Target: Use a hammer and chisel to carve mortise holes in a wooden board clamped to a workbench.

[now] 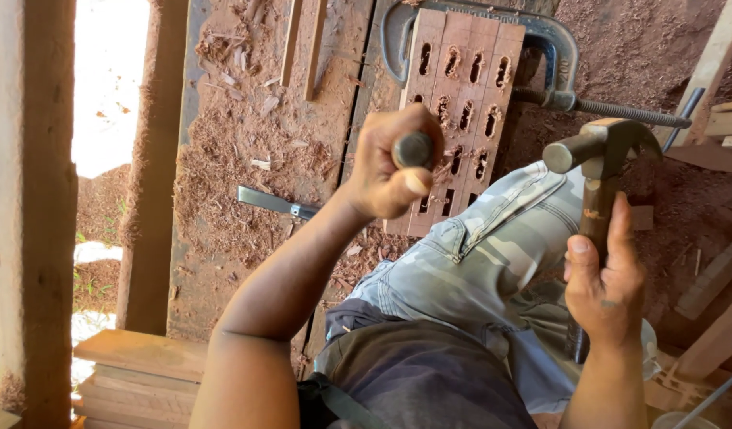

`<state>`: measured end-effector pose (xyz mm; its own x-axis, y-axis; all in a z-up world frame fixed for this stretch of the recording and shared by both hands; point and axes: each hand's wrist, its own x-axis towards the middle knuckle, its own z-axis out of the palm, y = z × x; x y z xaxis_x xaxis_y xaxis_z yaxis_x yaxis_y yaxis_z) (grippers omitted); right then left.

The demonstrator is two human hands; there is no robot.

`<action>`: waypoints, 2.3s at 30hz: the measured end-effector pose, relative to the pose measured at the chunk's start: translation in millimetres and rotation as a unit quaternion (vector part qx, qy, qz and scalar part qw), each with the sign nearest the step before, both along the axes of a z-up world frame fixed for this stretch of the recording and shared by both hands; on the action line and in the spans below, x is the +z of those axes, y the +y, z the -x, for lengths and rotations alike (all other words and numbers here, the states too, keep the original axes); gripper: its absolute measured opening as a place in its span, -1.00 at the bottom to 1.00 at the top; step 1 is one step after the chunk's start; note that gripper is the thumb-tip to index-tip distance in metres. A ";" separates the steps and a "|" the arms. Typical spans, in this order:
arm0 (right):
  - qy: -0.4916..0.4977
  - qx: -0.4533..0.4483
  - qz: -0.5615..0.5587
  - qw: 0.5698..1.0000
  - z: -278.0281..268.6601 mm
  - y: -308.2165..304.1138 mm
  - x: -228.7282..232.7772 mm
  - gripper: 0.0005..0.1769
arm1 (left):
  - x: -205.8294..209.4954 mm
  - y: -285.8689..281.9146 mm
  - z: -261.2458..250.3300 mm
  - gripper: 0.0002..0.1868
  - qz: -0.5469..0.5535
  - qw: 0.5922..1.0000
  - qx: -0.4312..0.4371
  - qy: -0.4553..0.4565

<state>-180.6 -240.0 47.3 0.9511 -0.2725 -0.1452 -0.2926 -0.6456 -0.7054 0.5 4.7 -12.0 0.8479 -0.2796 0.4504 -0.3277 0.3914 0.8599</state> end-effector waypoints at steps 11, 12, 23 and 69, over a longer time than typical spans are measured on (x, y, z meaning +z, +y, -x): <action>-0.031 0.016 0.013 0.999 2.5 0.3 -0.2 -0.34 | 41.9 -4.1 10.4 -0.46 -0.083 0.996 -0.033 -0.015; -0.030 0.016 0.012 0.999 2.4 0.0 -0.4 -0.34 | 41.6 -5.5 10.7 -0.46 -0.084 0.996 -0.033 -0.014; -0.023 0.005 -0.028 0.999 2.6 0.9 0.3 -0.32 | 28.1 2.9 5.5 -0.46 -0.062 0.997 -0.039 -0.006; -0.225 0.100 0.015 0.969 -27.3 -10.6 108.3 -0.55 | 41.1 -4.5 10.0 -0.66 -0.085 0.993 0.069 -0.037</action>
